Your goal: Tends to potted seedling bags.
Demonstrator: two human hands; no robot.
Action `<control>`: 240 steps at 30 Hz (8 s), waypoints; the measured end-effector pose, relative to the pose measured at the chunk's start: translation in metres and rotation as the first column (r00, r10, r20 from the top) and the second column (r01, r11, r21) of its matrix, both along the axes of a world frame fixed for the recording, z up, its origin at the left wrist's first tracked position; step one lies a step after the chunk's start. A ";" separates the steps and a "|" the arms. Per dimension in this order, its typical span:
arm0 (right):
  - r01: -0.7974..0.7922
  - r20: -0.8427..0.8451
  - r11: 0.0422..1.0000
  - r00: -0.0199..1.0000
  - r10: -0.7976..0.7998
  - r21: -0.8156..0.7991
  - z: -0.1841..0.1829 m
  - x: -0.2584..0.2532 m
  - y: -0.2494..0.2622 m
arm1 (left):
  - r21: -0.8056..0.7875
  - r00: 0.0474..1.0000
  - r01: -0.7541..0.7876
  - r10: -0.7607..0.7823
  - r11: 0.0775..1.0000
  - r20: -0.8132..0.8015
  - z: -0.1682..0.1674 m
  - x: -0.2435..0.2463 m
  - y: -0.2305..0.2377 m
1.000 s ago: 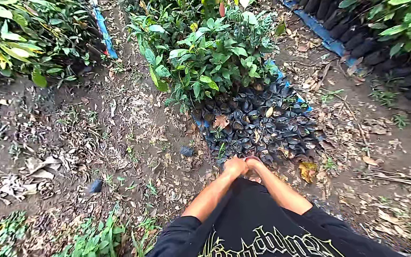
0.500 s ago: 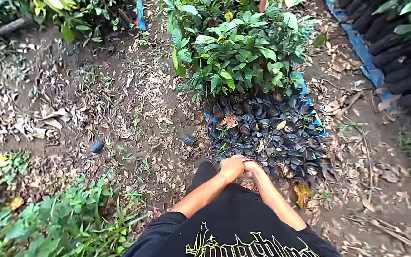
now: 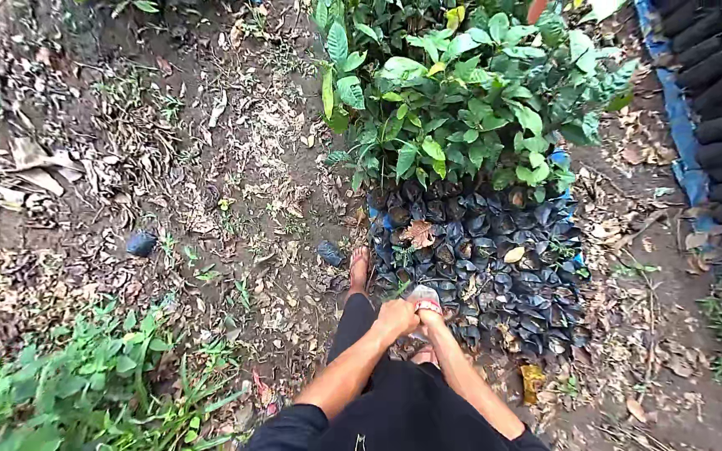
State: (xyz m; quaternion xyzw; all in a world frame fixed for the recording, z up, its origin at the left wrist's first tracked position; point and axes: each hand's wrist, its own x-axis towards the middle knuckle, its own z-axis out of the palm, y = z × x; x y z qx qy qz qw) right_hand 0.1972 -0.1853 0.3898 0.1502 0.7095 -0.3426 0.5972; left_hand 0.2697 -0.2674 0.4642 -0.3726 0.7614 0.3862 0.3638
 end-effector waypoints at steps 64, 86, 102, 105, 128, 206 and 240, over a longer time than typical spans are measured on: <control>-0.669 -0.662 0.734 0.497 0.561 0.119 -0.340 -0.107 -0.433 | 0.419 -0.310 -0.723 0.800 -0.550 0.514 -0.335 0.021 -0.165; -0.422 -0.592 0.766 0.487 0.643 0.485 -0.339 -0.068 -0.468 | 0.446 -0.252 -0.736 0.817 -0.510 0.518 -0.327 -0.008 -0.188; -0.279 -0.493 0.960 0.840 0.227 -0.034 -0.304 -0.152 -0.388 | 0.503 -0.114 -0.799 0.904 -0.330 0.411 -0.370 -0.008 -0.164; -0.348 -0.542 0.938 0.789 0.289 -0.006 -0.318 -0.157 -0.390 | 0.504 -0.094 -0.811 0.916 -0.298 0.391 -0.373 -0.004 -0.163; -0.674 -0.580 0.545 0.208 0.787 0.498 -0.343 -0.157 -0.431 | 0.488 -0.089 -0.824 0.915 -0.290 0.394 -0.376 -0.008 -0.175; -0.496 -0.810 0.854 0.431 0.399 0.157 -0.334 -0.118 -0.314 | -0.021 0.557 -0.816 0.775 0.578 -0.299 -0.443 -0.033 -0.349; -0.580 -0.377 0.808 0.775 0.507 -0.104 -0.319 -0.019 -0.325 | 0.651 -0.231 -0.705 0.959 -0.280 0.163 -0.404 0.010 -0.285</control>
